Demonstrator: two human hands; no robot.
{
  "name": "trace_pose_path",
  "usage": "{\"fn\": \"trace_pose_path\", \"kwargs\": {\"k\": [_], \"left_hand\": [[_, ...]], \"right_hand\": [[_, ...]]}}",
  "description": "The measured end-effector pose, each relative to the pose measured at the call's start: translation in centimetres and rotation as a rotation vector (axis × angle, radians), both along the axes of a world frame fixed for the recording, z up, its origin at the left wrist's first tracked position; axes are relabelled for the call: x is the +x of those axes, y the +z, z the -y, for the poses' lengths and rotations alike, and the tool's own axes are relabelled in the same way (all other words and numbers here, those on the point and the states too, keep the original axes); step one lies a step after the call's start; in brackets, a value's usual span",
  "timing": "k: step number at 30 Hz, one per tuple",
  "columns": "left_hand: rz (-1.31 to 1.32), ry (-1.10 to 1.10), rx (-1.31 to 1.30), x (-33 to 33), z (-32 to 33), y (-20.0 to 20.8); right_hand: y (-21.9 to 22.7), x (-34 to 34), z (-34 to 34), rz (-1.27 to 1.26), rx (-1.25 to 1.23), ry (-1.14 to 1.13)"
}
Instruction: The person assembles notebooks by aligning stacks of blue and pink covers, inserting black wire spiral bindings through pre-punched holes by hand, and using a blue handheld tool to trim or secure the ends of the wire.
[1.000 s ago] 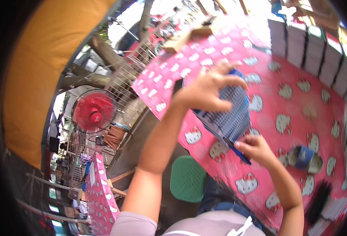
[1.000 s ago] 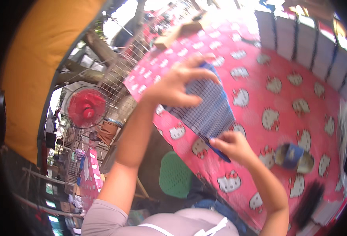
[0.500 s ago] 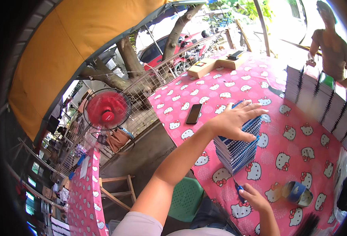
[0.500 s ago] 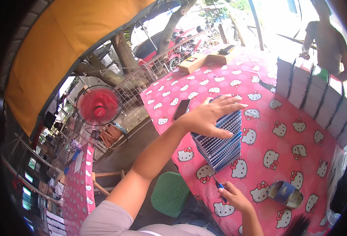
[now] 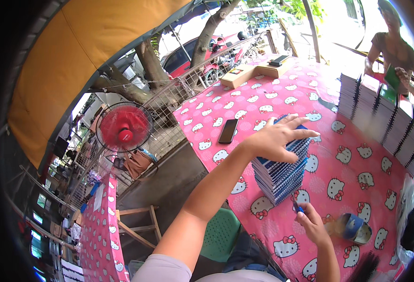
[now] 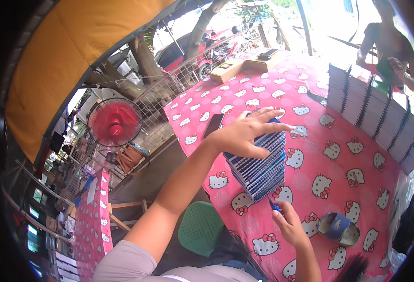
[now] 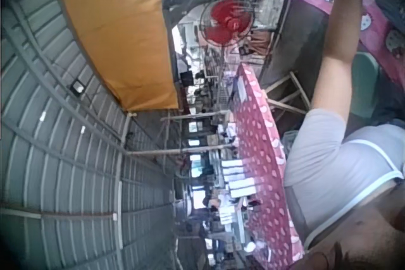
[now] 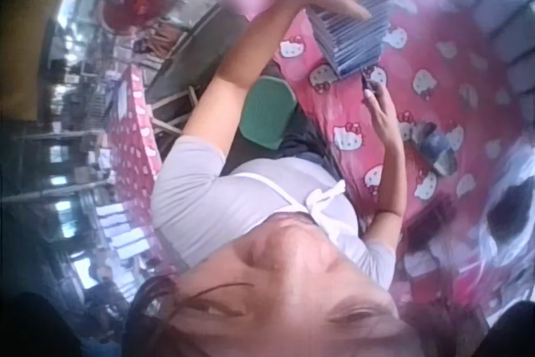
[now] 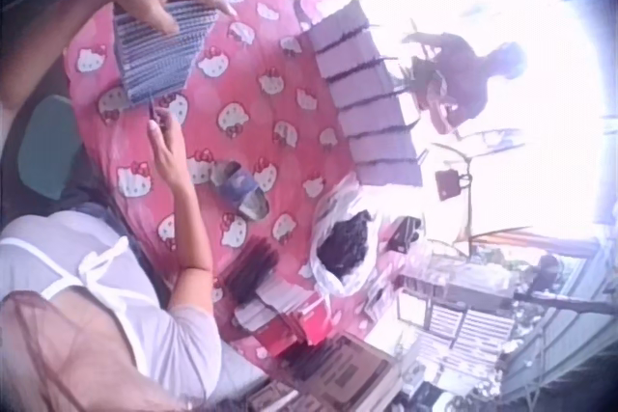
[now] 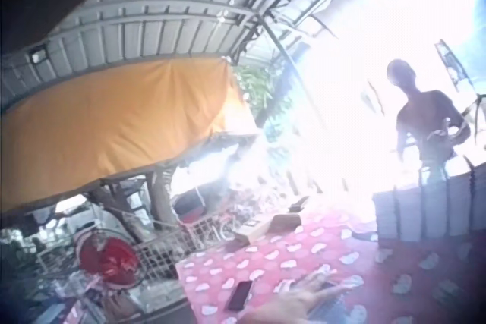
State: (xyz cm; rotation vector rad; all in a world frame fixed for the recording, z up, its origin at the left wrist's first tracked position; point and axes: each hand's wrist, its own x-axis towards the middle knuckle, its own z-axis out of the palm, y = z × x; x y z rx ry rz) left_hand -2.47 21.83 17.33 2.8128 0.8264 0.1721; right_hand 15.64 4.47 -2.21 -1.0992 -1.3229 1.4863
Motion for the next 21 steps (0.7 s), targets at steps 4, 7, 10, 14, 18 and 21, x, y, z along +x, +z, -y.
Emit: {"fn": "trace_pose_path", "kwargs": {"k": [4,7,10,14,18,21], "left_hand": [[0.06,-0.014,-0.004,-0.2,-0.2,-0.3],[0.047,-0.004,0.008,-0.1,0.1,0.1],[0.029,0.002,0.023,0.7,0.3,0.4],[0.089,-0.061,-0.014,0.4,-0.9,-0.3],[0.151,-0.111,-0.065,0.0,-1.4,-0.8],[0.138,-0.119,-0.122,0.8,-1.1,-0.3]], "right_hand": [[0.9,-0.6,-0.2,0.043,0.067,-0.025],[1.3,-0.5,-0.1,0.113,0.138,-0.045],[1.9,0.2,-0.3,0.2,0.221,-0.108],[2.9,0.2,-0.8,0.401,0.495,-0.278],[1.4,-0.3,-1.3,0.575,0.712,-0.354],[1.3,-0.4,-1.4,0.73,0.769,-0.387]]}}
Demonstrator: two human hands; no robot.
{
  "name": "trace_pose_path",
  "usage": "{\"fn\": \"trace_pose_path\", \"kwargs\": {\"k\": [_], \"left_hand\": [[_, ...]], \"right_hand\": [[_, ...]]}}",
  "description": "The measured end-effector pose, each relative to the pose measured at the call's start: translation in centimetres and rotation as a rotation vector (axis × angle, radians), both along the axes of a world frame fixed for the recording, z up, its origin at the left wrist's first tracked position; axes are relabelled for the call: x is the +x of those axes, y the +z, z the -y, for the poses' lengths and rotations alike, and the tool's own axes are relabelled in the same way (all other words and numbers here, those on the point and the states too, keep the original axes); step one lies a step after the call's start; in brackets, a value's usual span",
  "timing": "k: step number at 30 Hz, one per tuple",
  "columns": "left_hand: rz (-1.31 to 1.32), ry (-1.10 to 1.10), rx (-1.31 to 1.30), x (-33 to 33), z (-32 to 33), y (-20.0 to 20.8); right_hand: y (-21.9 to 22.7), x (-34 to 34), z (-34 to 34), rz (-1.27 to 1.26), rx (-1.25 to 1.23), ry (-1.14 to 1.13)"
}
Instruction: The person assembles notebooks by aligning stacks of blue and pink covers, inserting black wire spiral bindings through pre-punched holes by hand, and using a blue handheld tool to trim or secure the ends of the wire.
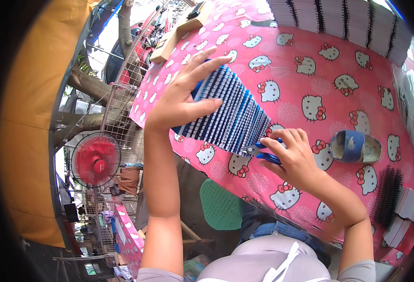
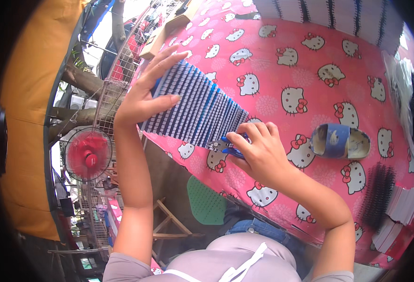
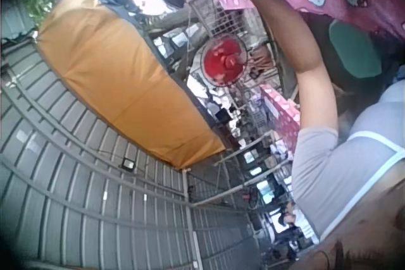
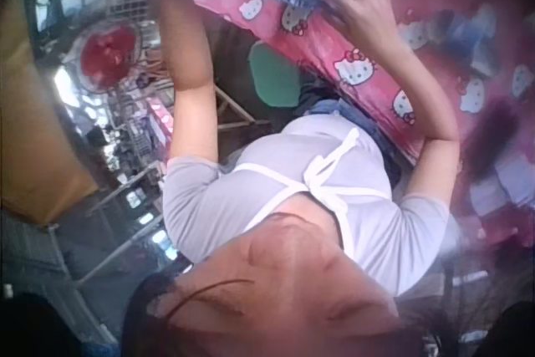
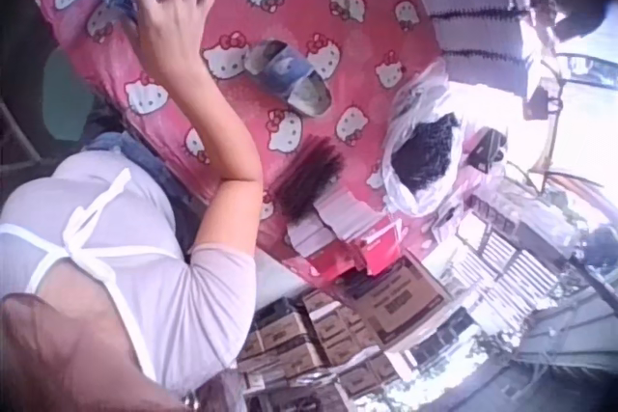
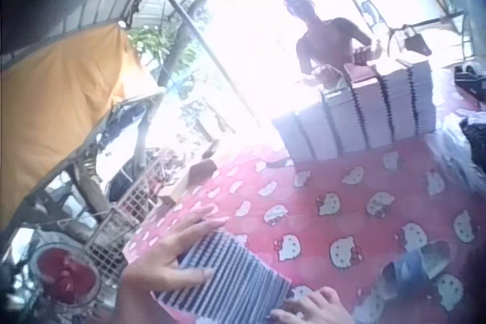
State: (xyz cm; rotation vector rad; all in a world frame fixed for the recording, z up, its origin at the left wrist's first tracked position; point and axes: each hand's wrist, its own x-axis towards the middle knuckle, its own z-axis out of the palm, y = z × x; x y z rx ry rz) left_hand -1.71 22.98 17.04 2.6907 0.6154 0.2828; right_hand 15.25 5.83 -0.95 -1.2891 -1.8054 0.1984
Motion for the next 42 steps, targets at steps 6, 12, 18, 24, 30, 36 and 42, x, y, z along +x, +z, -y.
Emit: {"fn": "trace_pose_path", "kwargs": {"k": [6,12,18,24,30,36,42], "left_hand": [[0.014,-0.011,-0.01,-0.3,0.0,0.2],[0.024,-0.024,-0.028,-0.4,-0.2,0.1],[0.03,-0.035,0.0,0.0,0.2,0.1],[0.02,-0.002,-0.023,-0.7,-0.2,-0.1],[0.029,-0.02,-0.032,-0.8,-0.6,-0.1],[0.086,-0.061,-0.04,-0.7,-0.6,-0.2],[0.074,-0.062,-0.011,-0.7,-0.4,-0.2]], "right_hand": [[-0.2,-0.9,-0.6,0.108,0.098,-0.013],[0.1,-1.6,-1.5,0.189,0.122,-0.023],[1.1,1.0,-4.9,-0.637,-1.05,0.501],[-1.9,-0.2,-1.9,-0.236,-0.387,0.274],[-2.0,-0.5,-2.4,0.028,0.129,0.081],[-2.6,-0.1,-3.4,-0.001,0.09,0.2],[-0.7,0.8,-3.7,-0.309,-0.384,0.402]]}}
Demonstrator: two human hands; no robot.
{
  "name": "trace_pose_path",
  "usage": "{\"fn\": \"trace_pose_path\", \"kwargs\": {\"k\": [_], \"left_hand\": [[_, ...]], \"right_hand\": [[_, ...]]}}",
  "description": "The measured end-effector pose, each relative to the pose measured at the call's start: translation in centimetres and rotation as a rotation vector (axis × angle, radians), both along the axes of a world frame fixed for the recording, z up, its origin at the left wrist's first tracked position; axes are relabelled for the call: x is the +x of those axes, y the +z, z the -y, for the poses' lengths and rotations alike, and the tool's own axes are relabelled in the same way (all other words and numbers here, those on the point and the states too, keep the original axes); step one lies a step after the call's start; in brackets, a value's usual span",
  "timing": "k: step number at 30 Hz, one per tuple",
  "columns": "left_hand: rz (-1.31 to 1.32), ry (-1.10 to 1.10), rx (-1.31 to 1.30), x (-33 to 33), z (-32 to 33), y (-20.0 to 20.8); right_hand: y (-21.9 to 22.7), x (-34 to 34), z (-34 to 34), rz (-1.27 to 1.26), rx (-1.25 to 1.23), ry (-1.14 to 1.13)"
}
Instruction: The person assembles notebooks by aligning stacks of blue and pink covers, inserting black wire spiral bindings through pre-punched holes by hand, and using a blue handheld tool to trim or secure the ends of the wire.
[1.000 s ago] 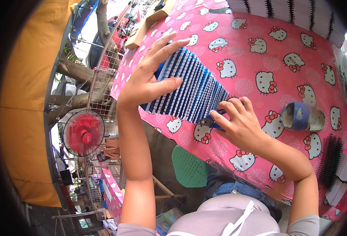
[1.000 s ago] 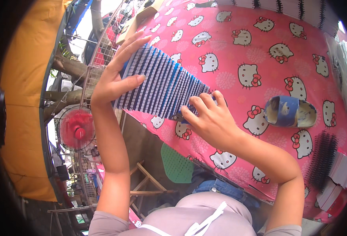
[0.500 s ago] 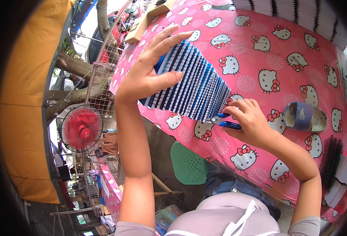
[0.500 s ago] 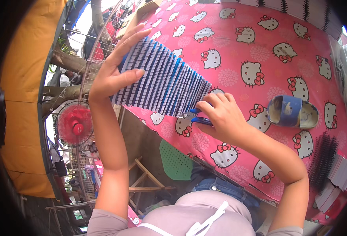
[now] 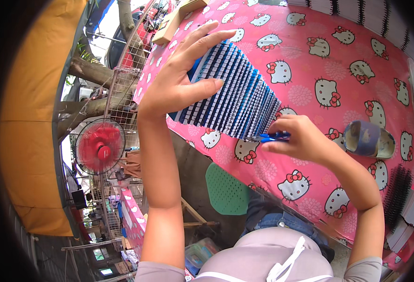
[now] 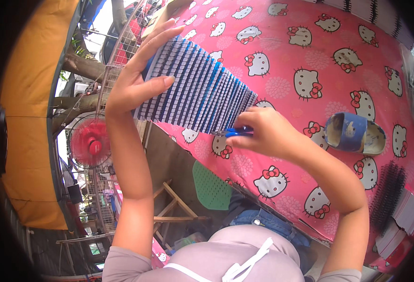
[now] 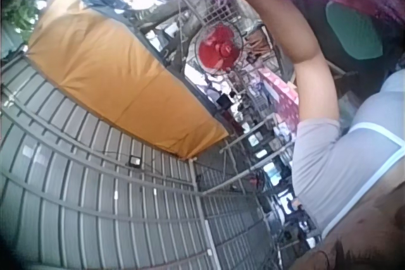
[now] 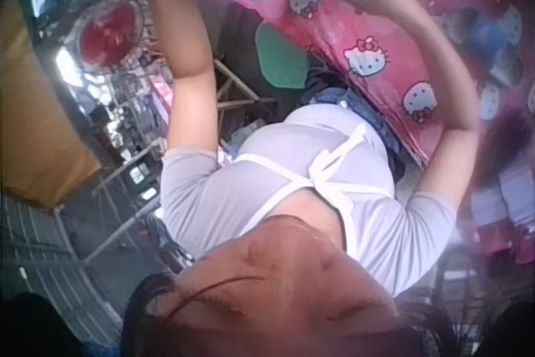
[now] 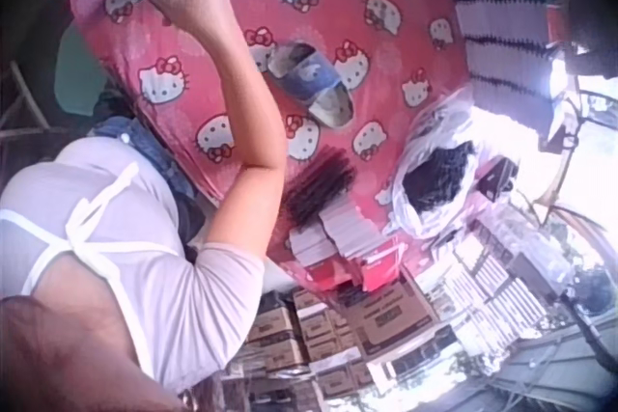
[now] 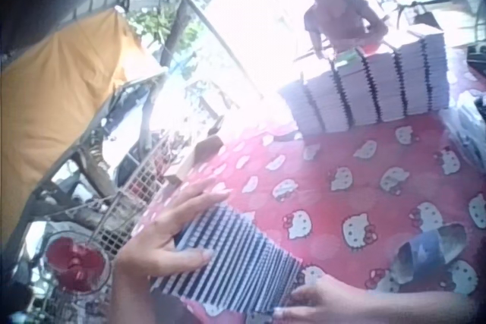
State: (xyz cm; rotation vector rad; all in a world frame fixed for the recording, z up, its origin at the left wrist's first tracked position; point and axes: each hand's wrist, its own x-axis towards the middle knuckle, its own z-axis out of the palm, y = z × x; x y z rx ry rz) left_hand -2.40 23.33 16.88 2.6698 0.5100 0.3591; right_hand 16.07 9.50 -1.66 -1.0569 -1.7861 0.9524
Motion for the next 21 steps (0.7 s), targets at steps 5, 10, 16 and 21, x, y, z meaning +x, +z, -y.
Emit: {"fn": "trace_pose_path", "kwargs": {"k": [5,10,16,21], "left_hand": [[-0.015,-0.014,0.012,0.1,0.3,-0.2],[-0.01,-0.013,0.015,0.5,0.2,0.0],[-0.052,0.05,0.059,-0.9,-0.2,0.2],[-0.016,0.066,0.139,0.8,-0.9,-0.8]], "right_hand": [[0.5,-0.2,0.1,-0.167,-0.714,0.106],[-1.6,-0.5,2.2,0.312,0.296,-0.237],[-1.6,-2.3,0.9,0.344,0.403,-0.27],[-1.3,0.7,-1.0,-0.172,-0.621,0.055]]}}
